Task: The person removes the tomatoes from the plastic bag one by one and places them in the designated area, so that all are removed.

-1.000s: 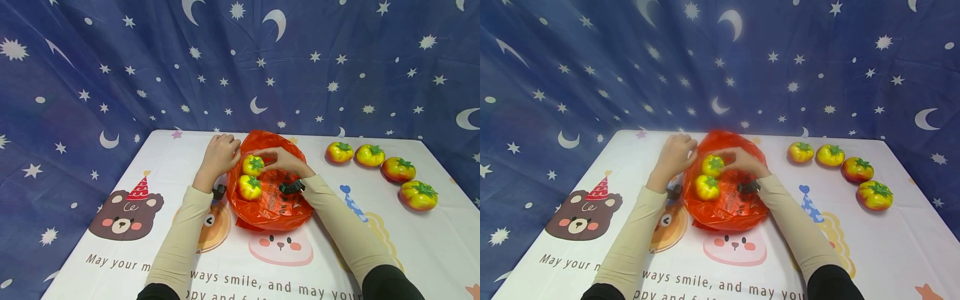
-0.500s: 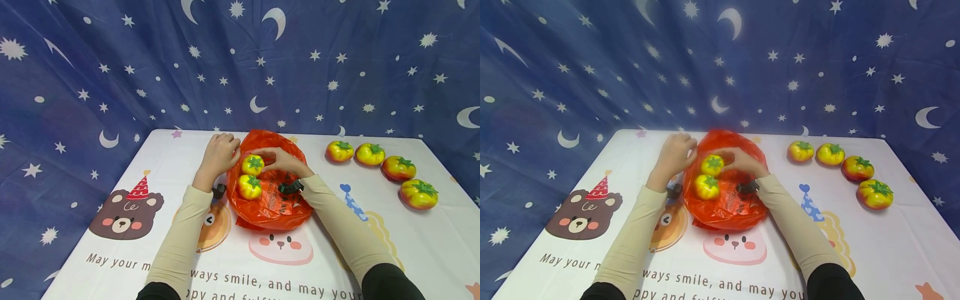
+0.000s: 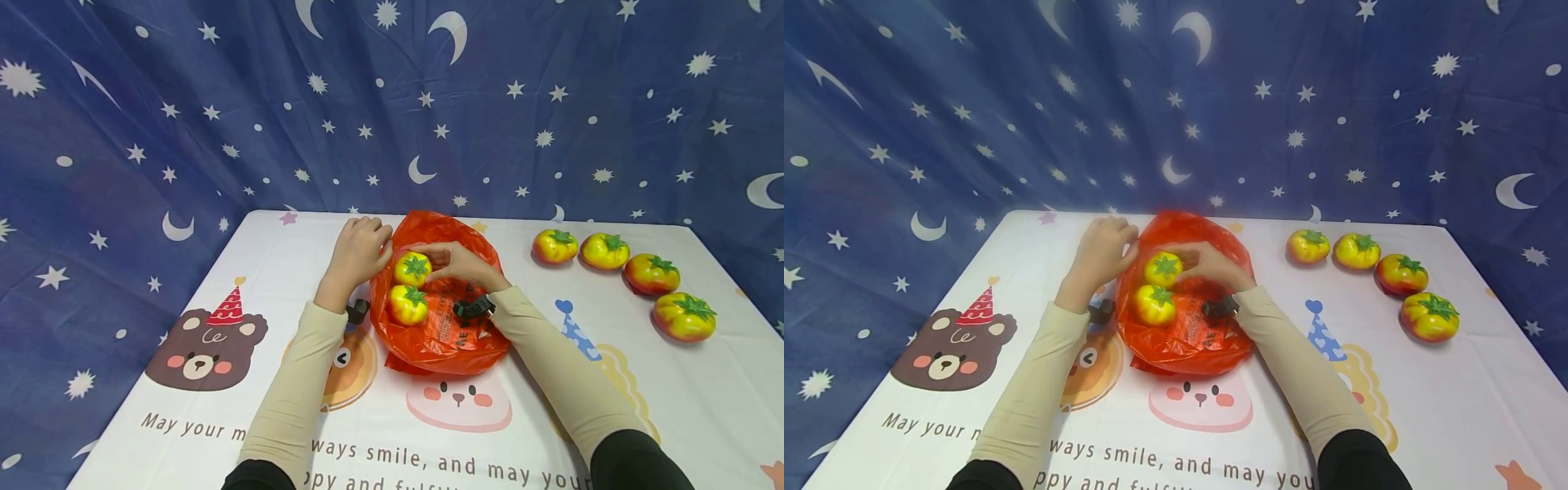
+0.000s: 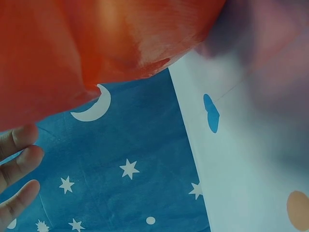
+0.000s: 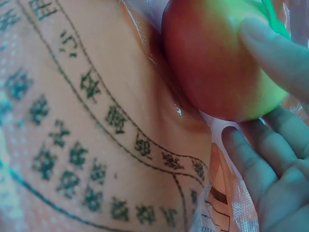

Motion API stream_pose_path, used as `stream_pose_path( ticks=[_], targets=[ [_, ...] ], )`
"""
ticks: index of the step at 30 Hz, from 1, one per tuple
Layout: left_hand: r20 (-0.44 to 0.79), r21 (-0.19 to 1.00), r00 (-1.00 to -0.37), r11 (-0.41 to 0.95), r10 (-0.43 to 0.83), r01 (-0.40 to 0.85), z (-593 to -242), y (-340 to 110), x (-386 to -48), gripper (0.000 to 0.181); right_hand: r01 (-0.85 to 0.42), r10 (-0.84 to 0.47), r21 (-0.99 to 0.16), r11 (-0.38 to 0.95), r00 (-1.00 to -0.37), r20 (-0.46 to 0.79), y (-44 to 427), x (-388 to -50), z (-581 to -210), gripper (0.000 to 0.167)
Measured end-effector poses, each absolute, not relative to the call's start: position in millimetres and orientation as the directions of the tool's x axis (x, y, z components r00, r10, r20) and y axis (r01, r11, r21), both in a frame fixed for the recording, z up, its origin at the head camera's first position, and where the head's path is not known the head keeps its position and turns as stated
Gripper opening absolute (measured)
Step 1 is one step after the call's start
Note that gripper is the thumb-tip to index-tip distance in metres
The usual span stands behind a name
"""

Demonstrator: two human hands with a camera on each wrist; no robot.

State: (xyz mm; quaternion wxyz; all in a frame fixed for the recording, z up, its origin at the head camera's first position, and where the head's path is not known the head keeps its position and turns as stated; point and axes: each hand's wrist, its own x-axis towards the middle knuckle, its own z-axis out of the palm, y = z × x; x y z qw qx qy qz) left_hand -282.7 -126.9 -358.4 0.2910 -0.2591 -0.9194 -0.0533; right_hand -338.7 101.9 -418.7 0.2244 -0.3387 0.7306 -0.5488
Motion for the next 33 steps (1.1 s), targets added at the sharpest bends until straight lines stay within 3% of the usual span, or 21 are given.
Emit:
stream_pose_path(
  ticks=[19, 33],
  targets=[
    [0.570, -0.069, -0.688, 0.860, 0.450, 0.506, -358.8, -127.5, -283.3, 0.012, -0.258, -0.594, -0.917, 0.305, -0.804, 0.029, 108.4, -331.9, -402.0, 0.060],
    [0.575, -0.069, -0.682, 0.858, 0.452, 0.509, -358.5, -127.3, -282.9, 0.012, -0.285, -0.575, -0.911, 0.298, -0.815, 0.067, 126.0, -327.7, -385.1, 0.061]
  ],
)
